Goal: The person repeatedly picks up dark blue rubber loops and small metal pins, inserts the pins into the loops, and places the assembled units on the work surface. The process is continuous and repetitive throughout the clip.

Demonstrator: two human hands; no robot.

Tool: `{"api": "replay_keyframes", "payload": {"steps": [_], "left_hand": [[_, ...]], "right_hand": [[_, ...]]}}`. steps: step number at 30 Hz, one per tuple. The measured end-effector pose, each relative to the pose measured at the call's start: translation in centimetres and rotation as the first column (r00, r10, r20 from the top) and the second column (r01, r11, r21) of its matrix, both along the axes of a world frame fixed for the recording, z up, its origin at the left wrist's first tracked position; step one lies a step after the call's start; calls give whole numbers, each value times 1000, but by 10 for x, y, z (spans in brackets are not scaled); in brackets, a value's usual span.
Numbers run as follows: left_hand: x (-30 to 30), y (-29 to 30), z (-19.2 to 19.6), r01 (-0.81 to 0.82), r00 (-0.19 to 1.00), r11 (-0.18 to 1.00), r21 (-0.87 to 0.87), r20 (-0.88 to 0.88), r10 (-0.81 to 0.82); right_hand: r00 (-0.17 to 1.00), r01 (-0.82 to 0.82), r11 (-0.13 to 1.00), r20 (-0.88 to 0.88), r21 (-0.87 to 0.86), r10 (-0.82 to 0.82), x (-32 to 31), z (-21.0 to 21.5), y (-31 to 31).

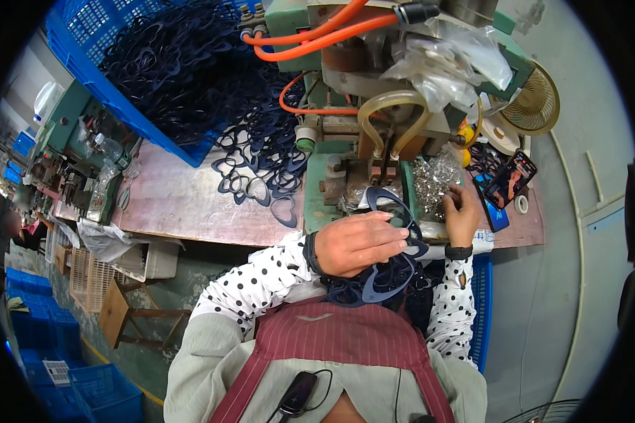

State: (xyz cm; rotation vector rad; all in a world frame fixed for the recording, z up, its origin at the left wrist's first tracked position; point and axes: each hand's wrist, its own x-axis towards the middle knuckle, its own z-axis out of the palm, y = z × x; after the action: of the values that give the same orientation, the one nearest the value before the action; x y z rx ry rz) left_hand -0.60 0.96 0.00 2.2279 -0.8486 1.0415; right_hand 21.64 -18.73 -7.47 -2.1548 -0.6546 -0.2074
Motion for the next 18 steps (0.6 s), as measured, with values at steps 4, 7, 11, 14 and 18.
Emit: {"api": "replay_keyframes", "payload": {"steps": [4,7,11,14,18], "left_hand": [[-1,-5,-3,-66,998,998,18,0,66],[-2,-5,-6,-50,999,998,-24,-9,50],[-13,-13,-6,-186,982,982,41,33,184],[-31,0,-24,-349,918,936,43,218,332],[-52,59,-54,-637,771,768,69,55,634]], "right_hand": [[893,18,947,432,-321,129,-20,3,6],[924,25,960,372,-279,84,-12,-9,9],[946,-27,996,320,-87,54,-4,-9,7],[952,-33,999,306,8,29,-1,-13,6],[981,26,999,192,27,-31,-5,-13,5]]}}
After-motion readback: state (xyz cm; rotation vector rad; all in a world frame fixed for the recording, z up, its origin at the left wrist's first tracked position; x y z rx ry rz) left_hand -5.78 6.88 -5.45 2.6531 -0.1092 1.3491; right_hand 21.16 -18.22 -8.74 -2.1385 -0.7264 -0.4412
